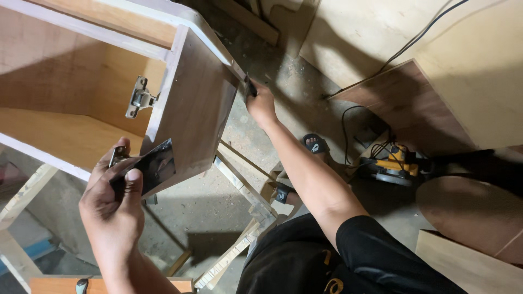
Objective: The person sands the edges and corners of a wooden cabinet using a small piece of sandpaper held by hand.
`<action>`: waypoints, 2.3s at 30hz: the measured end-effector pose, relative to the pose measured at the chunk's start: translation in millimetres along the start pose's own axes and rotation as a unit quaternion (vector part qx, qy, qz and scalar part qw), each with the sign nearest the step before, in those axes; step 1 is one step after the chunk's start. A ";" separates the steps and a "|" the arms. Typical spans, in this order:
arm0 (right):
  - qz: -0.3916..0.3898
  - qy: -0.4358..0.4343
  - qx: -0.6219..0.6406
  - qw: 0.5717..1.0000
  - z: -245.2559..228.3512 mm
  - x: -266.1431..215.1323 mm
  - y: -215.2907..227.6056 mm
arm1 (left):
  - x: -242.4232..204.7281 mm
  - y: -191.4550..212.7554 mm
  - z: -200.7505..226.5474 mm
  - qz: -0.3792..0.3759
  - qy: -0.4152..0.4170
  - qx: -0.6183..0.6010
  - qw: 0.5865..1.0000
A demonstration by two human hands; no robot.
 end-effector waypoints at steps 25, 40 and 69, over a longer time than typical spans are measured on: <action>-0.007 0.076 -0.073 0.994 -75.0 -29.0 10.4 | 0.0 -1.0 -2.1 0.004 -0.003 -0.004 1.000; 0.009 -0.185 0.019 0.982 18.8 4.4 43.2 | -0.9 1.2 -5.2 -0.001 0.006 -0.006 1.000; 0.021 -0.249 0.012 0.968 26.3 -20.8 22.9 | -1.7 1.3 -0.1 0.000 -0.003 0.018 1.000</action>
Point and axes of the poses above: each hand's wrist, its own x-axis towards the middle knuckle, its own y-axis out of the back of the hand, z = x × y, the point moved 5 cm from there along x, towards the middle knuckle, and after that the axes turned 13 degrees about z, right-handed, at the moved point
